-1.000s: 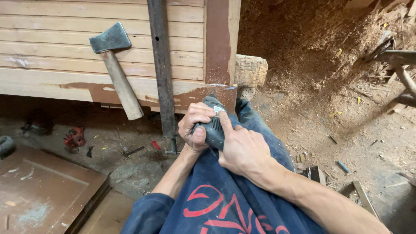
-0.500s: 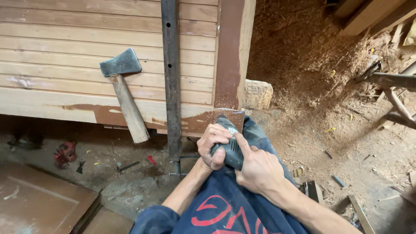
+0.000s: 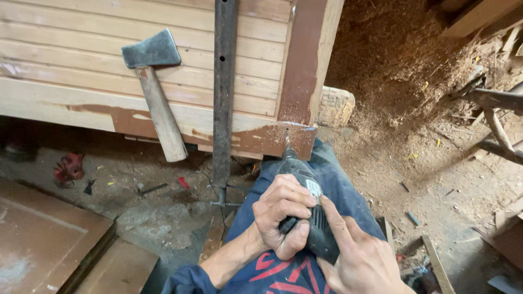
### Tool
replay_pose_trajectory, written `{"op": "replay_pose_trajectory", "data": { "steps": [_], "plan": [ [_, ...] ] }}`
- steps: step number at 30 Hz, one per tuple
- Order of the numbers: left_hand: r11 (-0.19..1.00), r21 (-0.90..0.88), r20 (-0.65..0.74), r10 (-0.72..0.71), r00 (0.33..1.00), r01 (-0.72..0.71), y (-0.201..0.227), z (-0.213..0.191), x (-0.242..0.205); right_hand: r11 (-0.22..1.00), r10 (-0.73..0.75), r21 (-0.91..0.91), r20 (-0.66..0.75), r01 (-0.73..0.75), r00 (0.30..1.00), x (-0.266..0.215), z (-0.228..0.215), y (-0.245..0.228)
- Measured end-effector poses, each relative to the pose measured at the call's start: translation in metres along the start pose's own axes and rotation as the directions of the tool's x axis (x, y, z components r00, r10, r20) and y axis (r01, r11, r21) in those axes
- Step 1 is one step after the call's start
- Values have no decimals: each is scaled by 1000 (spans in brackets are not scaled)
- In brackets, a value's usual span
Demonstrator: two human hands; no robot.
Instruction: The person marks a wooden plank with a pencil, drills holes along the edge, and then uses an axe to hammer wooden dowels into the holes. The person works on a wooden plank placed on a workbench in a workshop.
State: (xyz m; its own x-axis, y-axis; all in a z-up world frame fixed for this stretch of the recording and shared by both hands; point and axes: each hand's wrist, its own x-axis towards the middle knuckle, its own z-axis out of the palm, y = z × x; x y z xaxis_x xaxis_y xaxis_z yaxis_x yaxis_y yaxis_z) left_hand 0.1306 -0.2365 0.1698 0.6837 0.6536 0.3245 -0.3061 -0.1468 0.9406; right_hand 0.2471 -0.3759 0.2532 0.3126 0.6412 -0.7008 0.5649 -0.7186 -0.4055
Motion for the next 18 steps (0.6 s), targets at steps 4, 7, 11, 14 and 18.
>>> {"op": "replay_pose_trajectory", "data": {
  "steps": [4, 7, 11, 14, 18],
  "plan": [
    [999, -21, 31, 33, 999, -32, -1, 6, -3, 999, 35, 4, -53, -35, 998, -11, 9, 8],
    [999, -34, 44, 44, 998, -42, -5, 11, -5, 997, 73, 1, -76, -73, 994, -14, 14, 9],
    [998, -36, 65, 48, 997, -46, -12, 16, -12, 995, 96, 15, -96, -95, 991, -16, 21, 12],
    [998, -39, 70, 61, 996, -58, -15, 19, -14, 996, 82, 49, -158, -76, 984, -15, 24, 13],
    [998, -28, 81, 66, 994, -64, -16, 22, -14, 989, 136, 66, -107, -129, 985, -13, 24, 13]
  ]
}}
